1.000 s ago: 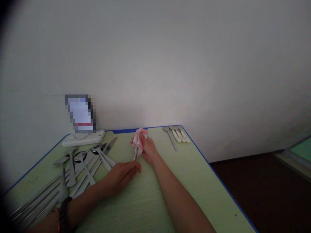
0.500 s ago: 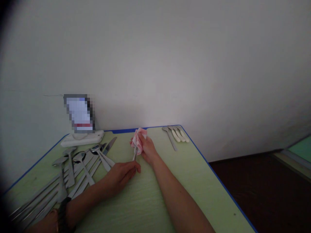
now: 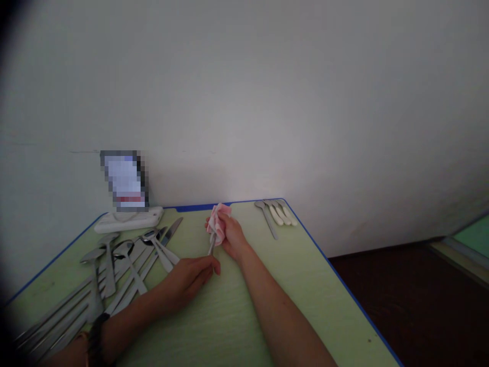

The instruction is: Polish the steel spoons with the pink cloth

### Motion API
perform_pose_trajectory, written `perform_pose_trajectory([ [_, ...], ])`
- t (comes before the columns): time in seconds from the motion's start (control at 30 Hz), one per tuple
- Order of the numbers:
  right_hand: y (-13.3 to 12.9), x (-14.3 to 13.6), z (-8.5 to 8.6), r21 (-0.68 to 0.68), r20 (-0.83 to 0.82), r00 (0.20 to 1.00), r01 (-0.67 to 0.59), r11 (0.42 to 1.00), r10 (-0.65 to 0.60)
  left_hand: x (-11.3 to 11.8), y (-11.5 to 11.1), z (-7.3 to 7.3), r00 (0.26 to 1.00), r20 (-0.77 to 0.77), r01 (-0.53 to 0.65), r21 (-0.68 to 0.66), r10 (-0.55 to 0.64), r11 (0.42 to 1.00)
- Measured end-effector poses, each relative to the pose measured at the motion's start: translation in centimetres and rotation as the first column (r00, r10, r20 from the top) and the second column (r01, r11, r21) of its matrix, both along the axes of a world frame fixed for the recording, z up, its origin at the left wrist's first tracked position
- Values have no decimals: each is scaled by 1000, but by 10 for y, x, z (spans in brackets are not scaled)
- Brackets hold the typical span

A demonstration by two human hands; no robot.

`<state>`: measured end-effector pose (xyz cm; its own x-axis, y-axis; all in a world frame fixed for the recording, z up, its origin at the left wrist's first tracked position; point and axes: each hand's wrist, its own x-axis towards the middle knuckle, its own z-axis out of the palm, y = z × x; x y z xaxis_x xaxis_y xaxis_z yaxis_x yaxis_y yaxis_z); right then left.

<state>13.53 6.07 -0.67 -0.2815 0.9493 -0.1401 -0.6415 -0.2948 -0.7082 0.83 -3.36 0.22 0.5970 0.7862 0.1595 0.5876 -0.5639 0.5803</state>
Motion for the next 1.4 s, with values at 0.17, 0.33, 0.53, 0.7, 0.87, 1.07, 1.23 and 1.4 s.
perform_pose_trajectory([
  [0.17,0,0,0,14,0,1000,-20,1000,20,0,1,-1,1000,3,3,4,-3,1000],
  [0.33,1,0,-1,2,-1,1000,-5,1000,5,0,1,-1,1000,14,1,0,-1,1000],
  [0.53,0,-1,-1,12,3,1000,-9,1000,9,0,1,-1,1000,4,2,4,-2,1000],
  [0.7,0,-2,-1,-4,26,1000,2,1000,-2,0,1,-1,1000,-9,-6,-3,6,1000],
  [0.87,-1,-2,-1,12,24,1000,8,1000,-9,0,1,-1,1000,-22,-6,2,6,1000],
  [1.07,-1,-1,-2,22,21,1000,-2,1000,1,0,0,0,1000,-11,-2,5,2,1000],
  [1.23,-1,-1,-2,42,31,1000,2,999,-4,1,0,2,1000,-10,-1,-5,1,1000],
  [1.4,-1,-2,-2,32,27,1000,-4,999,3,0,0,1,1000,-12,-5,-5,5,1000],
])
